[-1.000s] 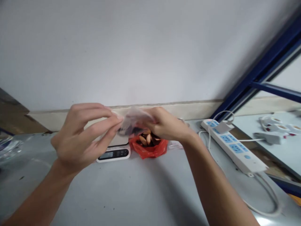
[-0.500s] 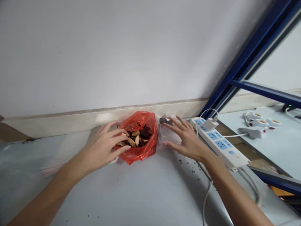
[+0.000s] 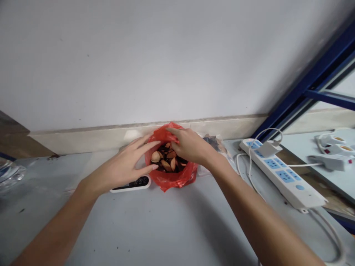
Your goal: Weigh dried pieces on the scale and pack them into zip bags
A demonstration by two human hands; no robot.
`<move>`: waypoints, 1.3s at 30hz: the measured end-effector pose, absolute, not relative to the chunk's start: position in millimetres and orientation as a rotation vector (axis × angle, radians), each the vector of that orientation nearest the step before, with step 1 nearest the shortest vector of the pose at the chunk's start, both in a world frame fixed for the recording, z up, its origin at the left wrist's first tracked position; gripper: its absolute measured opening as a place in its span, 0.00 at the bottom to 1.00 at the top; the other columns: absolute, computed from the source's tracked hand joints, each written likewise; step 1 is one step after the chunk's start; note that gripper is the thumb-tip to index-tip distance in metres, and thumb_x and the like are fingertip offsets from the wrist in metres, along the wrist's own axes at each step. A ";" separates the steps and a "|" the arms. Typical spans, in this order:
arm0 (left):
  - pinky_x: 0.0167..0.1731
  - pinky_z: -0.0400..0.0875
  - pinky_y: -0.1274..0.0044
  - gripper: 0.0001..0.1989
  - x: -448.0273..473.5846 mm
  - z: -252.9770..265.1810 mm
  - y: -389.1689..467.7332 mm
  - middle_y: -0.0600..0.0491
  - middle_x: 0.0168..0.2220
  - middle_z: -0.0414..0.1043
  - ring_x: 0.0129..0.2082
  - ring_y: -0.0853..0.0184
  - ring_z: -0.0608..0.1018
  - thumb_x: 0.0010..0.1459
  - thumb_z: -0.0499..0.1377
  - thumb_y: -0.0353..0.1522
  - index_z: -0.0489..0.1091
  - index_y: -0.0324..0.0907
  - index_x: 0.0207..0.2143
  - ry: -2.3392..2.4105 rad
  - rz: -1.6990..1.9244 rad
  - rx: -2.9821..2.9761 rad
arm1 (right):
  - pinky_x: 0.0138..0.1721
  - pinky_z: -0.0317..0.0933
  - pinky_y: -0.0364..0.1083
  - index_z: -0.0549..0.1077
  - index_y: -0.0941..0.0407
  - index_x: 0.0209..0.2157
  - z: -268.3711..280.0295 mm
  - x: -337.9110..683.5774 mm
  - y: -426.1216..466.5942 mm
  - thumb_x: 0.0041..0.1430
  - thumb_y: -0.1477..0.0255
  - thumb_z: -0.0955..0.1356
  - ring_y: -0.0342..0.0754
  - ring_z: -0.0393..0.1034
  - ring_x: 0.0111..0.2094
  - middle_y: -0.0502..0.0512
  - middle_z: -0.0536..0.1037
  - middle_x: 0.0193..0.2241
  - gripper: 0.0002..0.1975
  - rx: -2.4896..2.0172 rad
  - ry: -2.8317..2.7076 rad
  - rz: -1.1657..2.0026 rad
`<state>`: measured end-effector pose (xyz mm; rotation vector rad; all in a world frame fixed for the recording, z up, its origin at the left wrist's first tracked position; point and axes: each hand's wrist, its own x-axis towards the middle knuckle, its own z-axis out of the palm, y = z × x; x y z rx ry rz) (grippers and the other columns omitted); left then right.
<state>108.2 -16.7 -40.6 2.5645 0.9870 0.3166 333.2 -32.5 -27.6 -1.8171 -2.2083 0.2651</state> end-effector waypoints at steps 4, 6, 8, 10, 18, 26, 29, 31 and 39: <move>0.64 0.69 0.59 0.18 95.3 -37.8 -17.6 0.47 0.70 0.62 0.68 0.52 0.69 0.70 0.56 0.40 0.72 0.50 0.59 1.014 0.433 2.557 | 0.26 0.57 0.45 0.72 0.52 0.25 -16.2 327.5 -45.7 0.62 0.72 0.66 0.47 0.68 0.23 0.51 0.76 0.21 0.10 -1.932 -2.258 0.369; 0.61 0.72 0.60 0.16 92.6 -37.6 -17.7 0.47 0.65 0.66 0.63 0.53 0.72 0.70 0.56 0.39 0.75 0.49 0.56 0.998 0.446 2.573 | 0.24 0.56 0.45 0.69 0.52 0.24 -16.6 323.0 -49.0 0.59 0.69 0.68 0.46 0.67 0.23 0.51 0.75 0.21 0.10 -1.980 -2.288 0.419; 0.56 0.76 0.62 0.14 91.4 -38.3 -18.4 0.48 0.64 0.67 0.61 0.54 0.74 0.70 0.57 0.39 0.76 0.50 0.54 0.958 0.411 2.571 | 0.24 0.57 0.46 0.71 0.52 0.28 -20.5 316.6 -49.2 0.56 0.66 0.71 0.47 0.70 0.25 0.52 0.79 0.27 0.07 -2.094 -2.274 0.495; 0.53 0.77 0.64 0.11 90.9 -39.2 -19.5 0.48 0.62 0.67 0.60 0.55 0.74 0.70 0.57 0.37 0.76 0.50 0.51 0.920 0.388 2.570 | 0.26 0.60 0.46 0.75 0.52 0.34 -25.6 309.3 -47.3 0.53 0.64 0.74 0.50 0.74 0.29 0.56 0.82 0.34 0.09 -2.214 -2.237 0.551; 0.57 0.75 0.64 0.11 89.8 -39.7 -22.8 0.46 0.66 0.65 0.66 0.52 0.69 0.70 0.59 0.36 0.77 0.47 0.50 0.894 0.383 2.586 | 0.31 0.63 0.46 0.77 0.56 0.47 -41.1 299.8 -36.7 0.62 0.74 0.66 0.56 0.79 0.38 0.63 0.84 0.41 0.14 -2.341 -2.173 0.554; 0.57 0.74 0.67 0.11 82.7 -37.7 -22.2 0.47 0.64 0.67 0.64 0.55 0.72 0.70 0.60 0.36 0.77 0.48 0.51 0.905 0.399 2.595 | 0.31 0.61 0.45 0.80 0.56 0.38 -49.6 308.3 -32.8 0.57 0.81 0.64 0.51 0.76 0.34 0.58 0.83 0.33 0.14 -2.253 -2.158 0.498; 0.57 0.73 0.65 0.13 71.6 -32.0 -17.8 0.49 0.65 0.67 0.63 0.55 0.73 0.70 0.58 0.39 0.77 0.51 0.52 0.971 0.387 2.572 | 0.32 0.64 0.44 0.80 0.55 0.34 -40.3 317.9 -34.6 0.55 0.80 0.65 0.49 0.76 0.33 0.54 0.82 0.31 0.12 -2.183 -2.151 0.564; 0.57 0.73 0.65 0.15 60.7 -26.6 -14.0 0.51 0.65 0.68 0.63 0.55 0.73 0.70 0.57 0.41 0.76 0.54 0.55 1.012 0.342 2.542 | 0.32 0.67 0.44 0.81 0.53 0.36 -30.4 325.9 -37.0 0.54 0.77 0.67 0.50 0.77 0.32 0.52 0.83 0.32 0.11 -2.133 -2.094 0.623; 0.58 0.71 0.64 0.28 12.3 -16.8 -0.2 0.48 0.66 0.71 0.64 0.52 0.73 0.66 0.55 0.50 0.69 0.53 0.65 1.298 0.070 2.451 | 0.29 0.69 0.47 0.82 0.51 0.40 7.3 317.5 -35.9 0.53 0.58 0.72 0.53 0.78 0.33 0.52 0.83 0.31 0.16 -1.759 -1.966 0.798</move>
